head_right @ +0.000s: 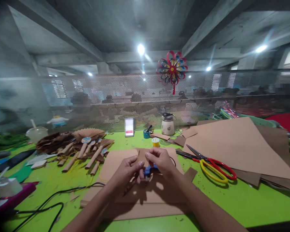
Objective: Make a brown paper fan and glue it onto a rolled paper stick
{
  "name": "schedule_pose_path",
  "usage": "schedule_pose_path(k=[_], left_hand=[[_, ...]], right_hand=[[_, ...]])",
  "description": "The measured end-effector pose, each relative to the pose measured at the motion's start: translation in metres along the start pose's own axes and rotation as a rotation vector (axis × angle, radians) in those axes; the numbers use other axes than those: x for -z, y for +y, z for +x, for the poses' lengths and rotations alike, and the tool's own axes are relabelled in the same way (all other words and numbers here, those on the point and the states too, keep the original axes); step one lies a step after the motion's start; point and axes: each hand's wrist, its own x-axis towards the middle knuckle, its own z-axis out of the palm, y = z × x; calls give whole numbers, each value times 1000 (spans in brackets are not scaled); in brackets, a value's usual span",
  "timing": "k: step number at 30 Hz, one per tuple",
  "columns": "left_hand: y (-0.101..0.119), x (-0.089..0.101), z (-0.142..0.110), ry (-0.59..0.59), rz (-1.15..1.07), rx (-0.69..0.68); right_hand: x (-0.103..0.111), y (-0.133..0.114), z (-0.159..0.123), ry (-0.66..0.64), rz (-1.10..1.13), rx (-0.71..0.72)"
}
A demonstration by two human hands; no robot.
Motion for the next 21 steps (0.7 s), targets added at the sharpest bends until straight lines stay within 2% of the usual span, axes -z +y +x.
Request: schedule_pose_path(k=[6, 12, 21], left_hand=[[-6, -1, 2, -49, -56, 45], [-2, -6, -1, 48, -26, 25], [3, -5, -1, 119, 58, 8]], right_hand=[[1, 2, 3, 116, -27, 21], [1, 7, 4, 175, 18, 1], [-1, 9, 4, 185, -80, 30]])
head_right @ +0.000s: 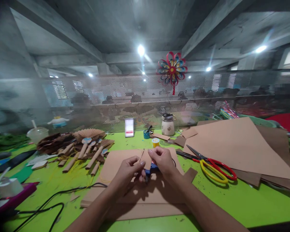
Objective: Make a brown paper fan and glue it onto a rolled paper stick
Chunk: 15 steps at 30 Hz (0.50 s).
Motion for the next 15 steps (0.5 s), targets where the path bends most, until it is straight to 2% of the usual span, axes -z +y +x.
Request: schedule_pose_path(k=[5, 11, 15], left_hand=[[-3, 0, 3, 50, 20, -51], [-5, 3, 5, -33, -71, -69], [-6, 4, 5, -49, -118, -72]], right_hand=[[0, -2, 0, -23, -63, 57], [2, 2, 2, -25, 32, -30], [1, -2, 2, -35, 37, -48]])
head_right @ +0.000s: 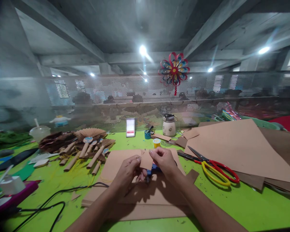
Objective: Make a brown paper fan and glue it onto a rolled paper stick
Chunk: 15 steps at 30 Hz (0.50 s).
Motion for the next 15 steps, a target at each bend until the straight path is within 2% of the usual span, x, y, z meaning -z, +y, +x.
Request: schedule_pose_path(k=[11, 15], left_hand=[[2, -3, -5, 5, -15, -22], [4, -5, -5, 54, -87, 12]], right_hand=[[1, 1, 0, -22, 26, -7], [2, 3, -1, -36, 39, -14]])
